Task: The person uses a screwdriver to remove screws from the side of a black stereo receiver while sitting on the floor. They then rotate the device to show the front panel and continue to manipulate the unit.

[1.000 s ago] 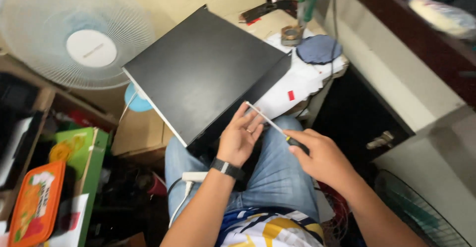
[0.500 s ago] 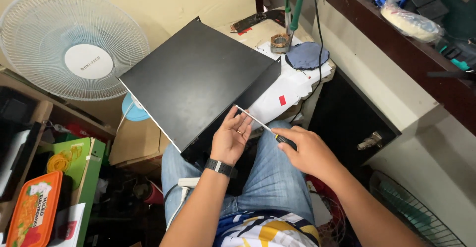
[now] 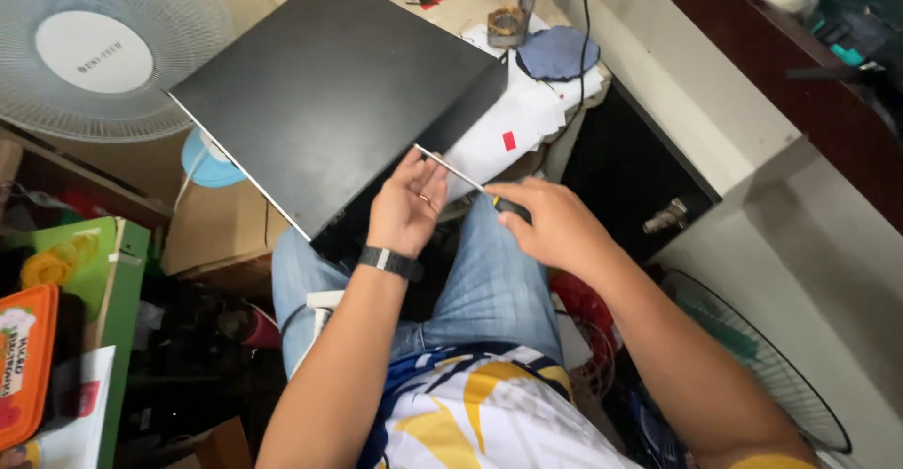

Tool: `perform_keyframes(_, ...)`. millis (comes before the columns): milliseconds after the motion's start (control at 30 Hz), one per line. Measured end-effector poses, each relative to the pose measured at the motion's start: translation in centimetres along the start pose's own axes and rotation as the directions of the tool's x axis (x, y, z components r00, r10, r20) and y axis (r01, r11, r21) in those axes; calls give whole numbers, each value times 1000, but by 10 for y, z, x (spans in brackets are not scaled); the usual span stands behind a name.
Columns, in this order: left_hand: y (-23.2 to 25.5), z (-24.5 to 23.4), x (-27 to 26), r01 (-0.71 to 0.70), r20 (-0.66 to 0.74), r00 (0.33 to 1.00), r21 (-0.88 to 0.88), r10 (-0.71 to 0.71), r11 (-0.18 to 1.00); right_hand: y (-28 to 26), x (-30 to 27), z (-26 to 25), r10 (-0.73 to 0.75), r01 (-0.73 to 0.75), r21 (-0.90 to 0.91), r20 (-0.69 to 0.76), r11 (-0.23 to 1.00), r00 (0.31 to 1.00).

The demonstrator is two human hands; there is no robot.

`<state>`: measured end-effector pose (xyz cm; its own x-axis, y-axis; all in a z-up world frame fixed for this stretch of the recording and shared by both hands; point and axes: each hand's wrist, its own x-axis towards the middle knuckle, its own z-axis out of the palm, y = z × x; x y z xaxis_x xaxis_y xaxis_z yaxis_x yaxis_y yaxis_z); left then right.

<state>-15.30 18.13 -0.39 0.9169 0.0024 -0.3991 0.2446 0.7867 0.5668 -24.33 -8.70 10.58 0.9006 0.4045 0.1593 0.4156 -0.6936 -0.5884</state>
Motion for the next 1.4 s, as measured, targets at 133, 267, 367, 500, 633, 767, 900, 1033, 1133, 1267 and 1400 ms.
perform_keyframes(133, 2, 7, -7, -9, -1, 1000, 8, 9, 1000, -7, 1, -8, 13, -13, -29, 14, 1000, 1000)
perform_keyframes(267, 6, 14, -9, -7, -53, 999, 6, 8, 1000, -10, 4, -14, 91, -94, 48, 72, 994, 993)
perform_keyframes(367, 5, 15, -7, -15, -59, 998, -9, 15, 1000, -3, 10, -7, 203, -236, 266, 147, 935, 968)
perform_keyframes(500, -1, 17, 1, -27, -40, 999, -33, 26, 999, 18, 16, 2, 222, -357, 677, 281, 643, 934)
perform_keyframes(633, -3, 22, -3, -32, -41, 999, -78, 29, 996, 9, 13, -8, 223, -380, 693, 309, 613, 925)
perform_keyframes(767, -5, 17, 5, -48, -64, 997, -83, 42, 995, 12, 3, -1, 230, -288, 490, 175, 823, 957)
perform_keyframes(900, -11, 17, 17, -69, -79, 995, -101, 61, 992, 1, -23, -9, 101, -102, 121, 12, 987, 995)
perform_keyframes(1033, -11, 25, 10, -74, -111, 992, -152, 58, 986, 20, -35, 14, 38, -36, 14, -200, 999, 979)
perform_keyframes(1133, -12, 25, 19, -68, -142, 989, -168, 44, 983, 33, -23, 22, 248, -136, 395, -246, 908, 937)
perform_keyframes(1267, -14, 24, 25, -74, -180, 983, -151, 46, 986, 11, -19, 5, 488, -406, 869, 235, 281, 841)
perform_keyframes(1400, -14, 31, 17, -95, -192, 979, -132, 69, 987, 24, -35, 2, 151, -128, 153, -152, 980, 977)
